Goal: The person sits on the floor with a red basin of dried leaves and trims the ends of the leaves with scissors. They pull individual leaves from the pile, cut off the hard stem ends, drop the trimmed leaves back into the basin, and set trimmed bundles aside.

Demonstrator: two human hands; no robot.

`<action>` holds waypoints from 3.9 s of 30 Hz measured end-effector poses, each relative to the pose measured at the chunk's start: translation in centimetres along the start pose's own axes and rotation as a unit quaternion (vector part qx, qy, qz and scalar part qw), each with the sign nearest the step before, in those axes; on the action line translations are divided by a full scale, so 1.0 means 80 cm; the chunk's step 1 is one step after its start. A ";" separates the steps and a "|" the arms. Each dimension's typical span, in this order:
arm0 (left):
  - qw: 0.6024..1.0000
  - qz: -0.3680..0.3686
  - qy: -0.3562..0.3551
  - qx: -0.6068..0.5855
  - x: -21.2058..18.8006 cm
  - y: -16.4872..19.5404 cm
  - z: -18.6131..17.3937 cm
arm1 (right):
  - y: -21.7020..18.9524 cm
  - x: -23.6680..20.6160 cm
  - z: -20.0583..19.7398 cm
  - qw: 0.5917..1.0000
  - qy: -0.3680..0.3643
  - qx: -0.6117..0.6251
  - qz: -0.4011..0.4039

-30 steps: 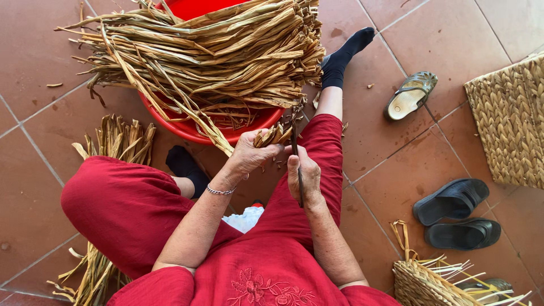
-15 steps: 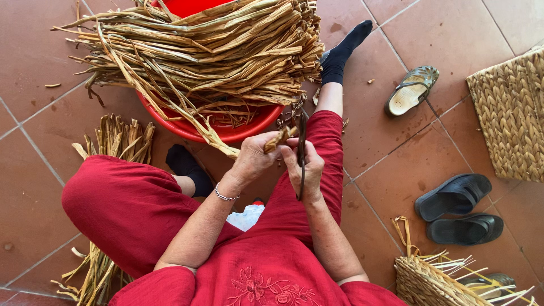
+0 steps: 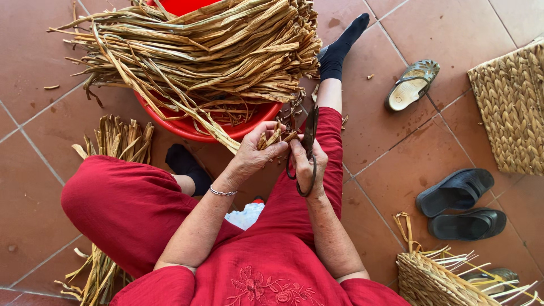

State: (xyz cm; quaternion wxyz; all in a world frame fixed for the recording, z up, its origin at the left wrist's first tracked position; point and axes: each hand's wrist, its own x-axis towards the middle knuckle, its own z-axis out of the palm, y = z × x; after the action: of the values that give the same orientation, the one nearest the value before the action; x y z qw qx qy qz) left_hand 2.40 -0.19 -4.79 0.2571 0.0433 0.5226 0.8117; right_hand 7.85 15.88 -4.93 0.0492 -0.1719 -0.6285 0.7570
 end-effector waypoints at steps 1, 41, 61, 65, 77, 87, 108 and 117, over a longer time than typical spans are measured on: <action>1.000 0.007 0.001 0.010 0.001 -0.001 0.001 | 0.002 0.001 0.000 0.999 -0.006 -0.026 -0.029; 0.992 -0.020 0.081 0.096 0.012 -0.034 -0.016 | 0.044 -0.008 -0.001 0.949 -0.060 -0.289 -0.112; 0.782 0.187 0.201 0.560 0.275 0.028 -0.064 | 0.107 0.051 -0.052 0.988 -0.010 0.001 0.157; 0.777 0.138 0.203 0.580 0.315 0.021 -0.048 | 0.104 0.055 -0.052 0.988 -0.010 -0.016 0.155; 0.905 0.086 0.148 0.388 0.280 0.019 -0.056 | 0.088 0.058 -0.050 0.987 -0.035 -0.118 0.105; 0.998 -0.030 0.042 0.033 0.113 -0.038 -0.035 | 0.040 0.056 -0.013 0.946 -0.065 -0.317 0.021; 0.996 -0.002 0.042 0.076 0.084 -0.036 -0.028 | 0.030 0.028 -0.002 0.909 -0.042 -0.411 -0.064; 0.994 -0.055 0.021 0.088 0.081 -0.045 -0.029 | 0.053 0.027 -0.006 0.931 -0.019 -0.362 -0.049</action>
State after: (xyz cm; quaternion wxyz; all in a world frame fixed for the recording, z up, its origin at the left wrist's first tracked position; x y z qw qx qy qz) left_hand -2.61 2.02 -10.28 0.2856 0.0202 0.5987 0.7481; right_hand 6.55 16.09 -9.57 0.0085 -0.1328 -0.8683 0.4779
